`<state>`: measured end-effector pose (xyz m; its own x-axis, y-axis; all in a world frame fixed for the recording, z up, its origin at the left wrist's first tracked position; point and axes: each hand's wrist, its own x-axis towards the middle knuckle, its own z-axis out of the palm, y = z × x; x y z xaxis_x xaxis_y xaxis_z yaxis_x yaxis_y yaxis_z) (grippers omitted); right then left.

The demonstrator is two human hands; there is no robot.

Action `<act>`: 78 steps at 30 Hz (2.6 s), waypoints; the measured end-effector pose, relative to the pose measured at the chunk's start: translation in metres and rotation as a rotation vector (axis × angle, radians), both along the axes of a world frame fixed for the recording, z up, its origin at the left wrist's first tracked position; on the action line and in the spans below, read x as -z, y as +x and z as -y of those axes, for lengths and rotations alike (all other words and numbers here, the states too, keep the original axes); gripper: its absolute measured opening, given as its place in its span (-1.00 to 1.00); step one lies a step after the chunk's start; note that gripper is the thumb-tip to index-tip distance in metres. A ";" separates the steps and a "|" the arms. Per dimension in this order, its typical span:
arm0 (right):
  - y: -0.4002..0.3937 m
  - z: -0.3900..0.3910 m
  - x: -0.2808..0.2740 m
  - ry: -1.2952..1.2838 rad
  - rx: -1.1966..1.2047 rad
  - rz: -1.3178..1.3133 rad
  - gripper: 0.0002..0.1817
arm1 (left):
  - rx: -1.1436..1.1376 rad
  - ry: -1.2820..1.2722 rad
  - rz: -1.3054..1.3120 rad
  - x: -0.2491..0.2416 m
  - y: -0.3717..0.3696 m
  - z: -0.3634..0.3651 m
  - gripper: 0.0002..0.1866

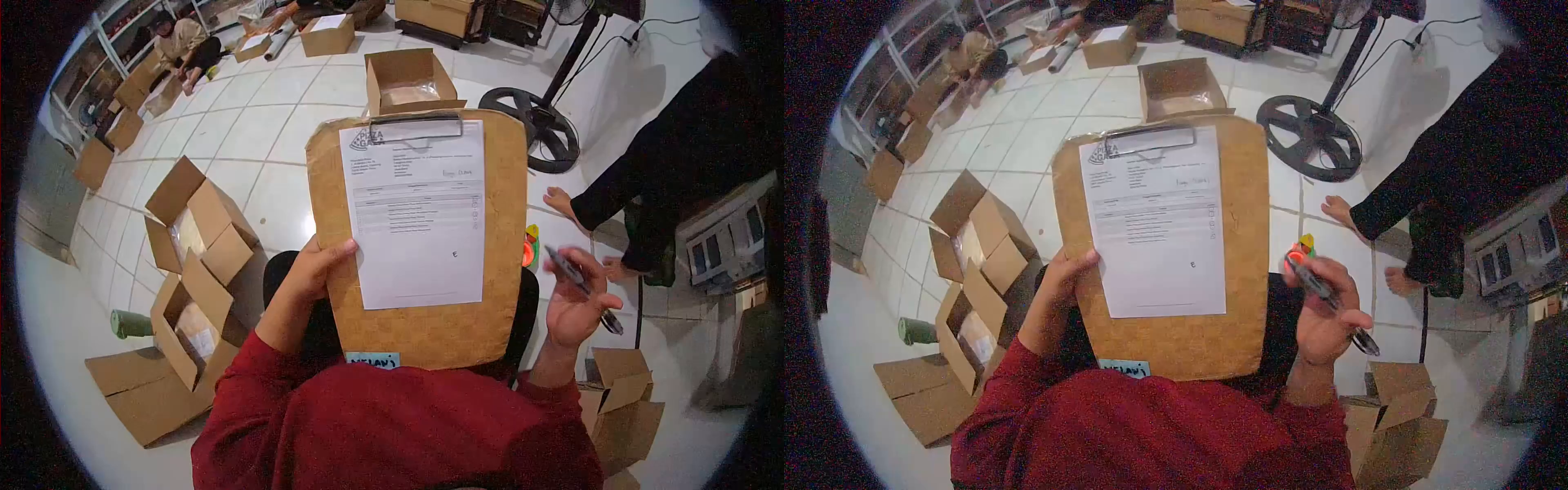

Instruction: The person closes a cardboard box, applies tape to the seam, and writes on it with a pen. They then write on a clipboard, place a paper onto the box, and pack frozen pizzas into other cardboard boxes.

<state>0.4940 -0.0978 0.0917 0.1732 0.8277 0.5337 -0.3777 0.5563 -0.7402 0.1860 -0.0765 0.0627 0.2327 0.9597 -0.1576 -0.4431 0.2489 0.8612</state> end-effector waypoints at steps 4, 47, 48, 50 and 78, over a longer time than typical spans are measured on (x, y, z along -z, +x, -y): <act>-0.031 -0.018 -0.014 0.041 0.014 0.133 -0.80 | -0.020 0.013 -0.035 -0.007 0.007 0.005 -0.52; -0.052 -0.019 -0.005 0.051 0.383 0.394 -0.81 | 0.066 0.071 -0.018 -0.003 0.011 0.010 -0.56; -0.052 -0.019 -0.004 0.060 0.386 0.389 -0.82 | 0.074 0.077 -0.007 -0.002 0.011 0.010 -0.56; -0.052 -0.019 -0.006 0.097 0.420 0.451 -0.82 | 0.083 0.081 0.004 -0.003 0.011 0.011 -0.56; -0.058 -0.021 -0.003 0.057 0.522 0.581 -0.84 | 0.084 0.099 -0.052 -0.009 0.013 0.010 -0.56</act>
